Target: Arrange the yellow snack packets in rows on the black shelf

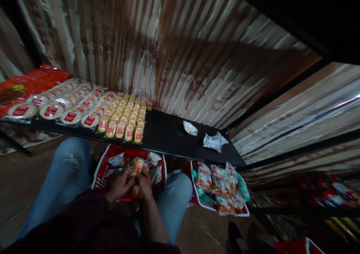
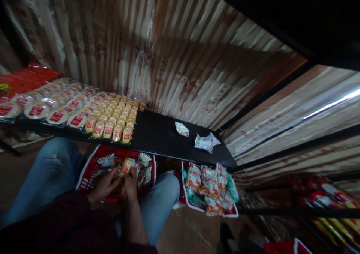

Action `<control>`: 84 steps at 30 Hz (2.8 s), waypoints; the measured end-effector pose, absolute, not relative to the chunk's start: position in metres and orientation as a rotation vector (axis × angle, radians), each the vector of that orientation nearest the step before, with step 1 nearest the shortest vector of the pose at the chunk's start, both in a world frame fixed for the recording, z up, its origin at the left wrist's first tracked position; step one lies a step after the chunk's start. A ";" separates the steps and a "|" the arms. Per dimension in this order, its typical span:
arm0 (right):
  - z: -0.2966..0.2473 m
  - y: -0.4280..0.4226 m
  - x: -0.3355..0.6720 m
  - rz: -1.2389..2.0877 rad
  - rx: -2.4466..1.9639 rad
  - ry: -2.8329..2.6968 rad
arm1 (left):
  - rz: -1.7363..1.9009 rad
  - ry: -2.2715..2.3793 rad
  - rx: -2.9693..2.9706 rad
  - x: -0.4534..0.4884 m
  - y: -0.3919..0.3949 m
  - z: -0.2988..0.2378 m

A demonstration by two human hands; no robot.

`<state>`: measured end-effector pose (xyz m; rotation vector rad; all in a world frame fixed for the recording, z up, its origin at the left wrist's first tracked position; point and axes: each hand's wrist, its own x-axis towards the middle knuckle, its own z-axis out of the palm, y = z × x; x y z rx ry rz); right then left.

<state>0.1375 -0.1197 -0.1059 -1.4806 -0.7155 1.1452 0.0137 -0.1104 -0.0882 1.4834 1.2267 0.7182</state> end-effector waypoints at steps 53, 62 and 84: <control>-0.017 -0.025 0.217 0.575 -1.554 -0.965 | 0.597 1.146 1.525 0.101 -0.003 0.017; -0.023 0.006 0.224 0.560 -1.527 -0.957 | 0.595 1.188 1.403 0.120 0.023 0.022; 0.000 0.100 0.236 0.715 -1.318 -0.782 | 0.715 1.344 1.630 0.147 0.106 0.072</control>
